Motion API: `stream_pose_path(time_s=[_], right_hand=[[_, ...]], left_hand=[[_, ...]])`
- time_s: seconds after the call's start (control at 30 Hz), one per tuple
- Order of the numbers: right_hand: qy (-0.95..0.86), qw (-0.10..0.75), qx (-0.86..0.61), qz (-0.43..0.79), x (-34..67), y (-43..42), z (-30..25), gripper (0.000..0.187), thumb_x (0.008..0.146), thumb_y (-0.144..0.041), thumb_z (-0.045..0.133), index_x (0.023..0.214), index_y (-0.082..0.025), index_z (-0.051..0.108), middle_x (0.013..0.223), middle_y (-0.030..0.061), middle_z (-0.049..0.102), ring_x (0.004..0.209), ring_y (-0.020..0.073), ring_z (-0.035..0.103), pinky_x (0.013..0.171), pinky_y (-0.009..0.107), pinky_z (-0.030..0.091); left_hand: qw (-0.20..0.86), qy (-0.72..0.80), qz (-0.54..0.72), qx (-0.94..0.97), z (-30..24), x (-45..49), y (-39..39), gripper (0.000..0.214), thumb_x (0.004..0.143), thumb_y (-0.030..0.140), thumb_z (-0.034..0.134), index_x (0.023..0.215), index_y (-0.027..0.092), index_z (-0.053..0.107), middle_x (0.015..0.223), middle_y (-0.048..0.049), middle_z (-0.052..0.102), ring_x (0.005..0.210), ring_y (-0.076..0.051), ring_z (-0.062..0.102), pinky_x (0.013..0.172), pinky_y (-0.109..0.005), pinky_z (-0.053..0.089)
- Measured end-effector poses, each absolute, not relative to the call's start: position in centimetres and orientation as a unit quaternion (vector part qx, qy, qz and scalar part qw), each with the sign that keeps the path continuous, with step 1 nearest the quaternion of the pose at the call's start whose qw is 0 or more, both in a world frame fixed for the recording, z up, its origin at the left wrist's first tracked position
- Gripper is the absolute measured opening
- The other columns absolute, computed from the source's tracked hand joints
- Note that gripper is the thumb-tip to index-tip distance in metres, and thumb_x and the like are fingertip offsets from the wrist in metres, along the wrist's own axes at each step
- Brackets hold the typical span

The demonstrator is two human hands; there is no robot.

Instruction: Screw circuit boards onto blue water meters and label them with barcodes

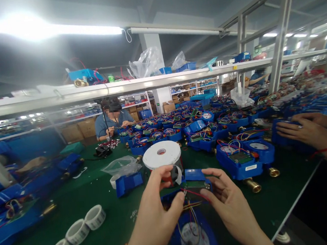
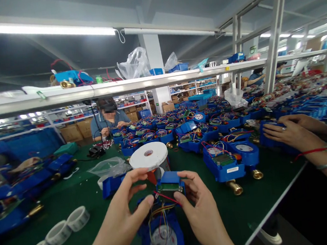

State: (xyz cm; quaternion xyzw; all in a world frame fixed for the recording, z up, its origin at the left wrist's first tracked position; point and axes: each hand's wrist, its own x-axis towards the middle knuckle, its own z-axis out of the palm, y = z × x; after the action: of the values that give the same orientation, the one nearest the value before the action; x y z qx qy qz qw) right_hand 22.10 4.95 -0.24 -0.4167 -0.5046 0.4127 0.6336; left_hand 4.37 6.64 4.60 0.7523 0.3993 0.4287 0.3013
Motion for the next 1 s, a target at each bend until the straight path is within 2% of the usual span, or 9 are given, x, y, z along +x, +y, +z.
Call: stream_pose_path(time_s=[0.1, 0.2, 0.3, 0.43, 0.6, 0.73, 0.87, 1.0], right_hand=[[-0.503, 0.631, -0.411, 0.424, 21.9, 4.8, -0.3, 0.037, 0.083, -0.036, 0.070, 0.113, -0.027, 0.051, 0.111, 0.0060, 0.071, 0.101, 0.0235, 0.068, 0.089, 0.033, 0.053], [-0.496, 0.631, -0.405, 0.437, 21.7, 4.8, -0.4, 0.038, 0.082, -0.039, 0.071, 0.112, -0.026, 0.051, 0.108, 0.0068, 0.072, 0.100, 0.0242, 0.069, 0.088, 0.034, 0.054], [-0.492, 0.631, -0.406, 0.442, 21.6, 4.9, -0.3, 0.040, 0.081, -0.039, 0.072, 0.112, -0.026, 0.050, 0.107, 0.0068, 0.072, 0.099, 0.0247, 0.069, 0.089, 0.035, 0.054], [-0.498, 0.625, -0.413, 0.436, 21.2, 5.0, -0.4, 0.038, 0.081, -0.039, 0.072, 0.110, -0.027, 0.051, 0.106, 0.0064, 0.072, 0.096, 0.0252, 0.069, 0.086, 0.035, 0.055], [-0.526, 0.617, -0.429, 0.397, 20.9, 5.0, -0.8, 0.028, 0.083, -0.038, 0.070, 0.101, -0.026, 0.053, 0.099, 0.0057, 0.072, 0.090, 0.0238, 0.069, 0.080, 0.032, 0.054], [-0.523, 0.613, -0.416, 0.421, 20.8, 5.2, -0.8, 0.030, 0.084, -0.039, 0.069, 0.103, -0.025, 0.052, 0.105, 0.0076, 0.071, 0.096, 0.0257, 0.069, 0.084, 0.035, 0.054], [-0.519, 0.589, -0.398, 0.475, 20.8, 5.0, -0.2, 0.041, 0.086, -0.044, 0.065, 0.118, -0.026, 0.046, 0.109, 0.0076, 0.071, 0.102, 0.0265, 0.068, 0.092, 0.040, 0.053], [-0.511, 0.590, -0.370, 0.504, 20.4, 4.9, 0.2, 0.058, 0.087, -0.046, 0.064, 0.133, -0.028, 0.034, 0.105, 0.0065, 0.072, 0.099, 0.0261, 0.070, 0.095, 0.043, 0.051]], left_hand=[[0.448, 0.376, 0.415, 0.697, 4.5, 4.1, 7.9, 0.026, 0.085, 0.021, 0.053, 0.111, 0.017, 0.055, 0.116, -0.0102, 0.065, 0.107, -0.021, 0.063, 0.095, -0.037, 0.050], [0.538, 0.331, 0.379, 0.677, 4.1, 4.2, 8.3, 0.029, 0.081, 0.014, 0.055, 0.110, 0.016, 0.056, 0.111, -0.0092, 0.068, 0.100, -0.019, 0.066, 0.090, -0.034, 0.051], [0.535, 0.341, 0.376, 0.675, 3.9, 4.5, 8.0, 0.039, 0.076, 0.008, 0.059, 0.113, 0.018, 0.055, 0.107, -0.0060, 0.070, 0.096, -0.018, 0.067, 0.085, -0.031, 0.051], [0.495, 0.380, 0.408, 0.667, 3.6, 5.0, 7.4, 0.015, 0.082, 0.015, 0.059, 0.097, 0.016, 0.061, 0.096, -0.0060, 0.071, 0.087, -0.019, 0.067, 0.078, -0.031, 0.052], [0.454, 0.393, 0.423, 0.678, 3.4, 5.1, 7.1, 0.007, 0.083, 0.017, 0.060, 0.090, 0.016, 0.060, 0.087, -0.0029, 0.069, 0.080, -0.018, 0.063, 0.071, -0.028, 0.049], [0.463, 0.400, 0.423, 0.669, 3.2, 5.1, 7.1, 0.007, 0.083, 0.019, 0.060, 0.088, 0.016, 0.059, 0.082, -0.0016, 0.067, 0.076, -0.016, 0.061, 0.067, -0.026, 0.047], [0.485, 0.392, 0.414, 0.663, 3.1, 5.0, 7.6, 0.016, 0.084, 0.021, 0.059, 0.099, 0.016, 0.057, 0.092, -0.0051, 0.070, 0.084, -0.018, 0.065, 0.073, -0.028, 0.050], [0.446, 0.421, 0.395, 0.684, 3.6, 4.2, 7.7, 0.040, 0.083, 0.020, 0.058, 0.121, 0.022, 0.046, 0.119, -0.0079, 0.064, 0.081, -0.016, 0.067, 0.069, -0.029, 0.053]])
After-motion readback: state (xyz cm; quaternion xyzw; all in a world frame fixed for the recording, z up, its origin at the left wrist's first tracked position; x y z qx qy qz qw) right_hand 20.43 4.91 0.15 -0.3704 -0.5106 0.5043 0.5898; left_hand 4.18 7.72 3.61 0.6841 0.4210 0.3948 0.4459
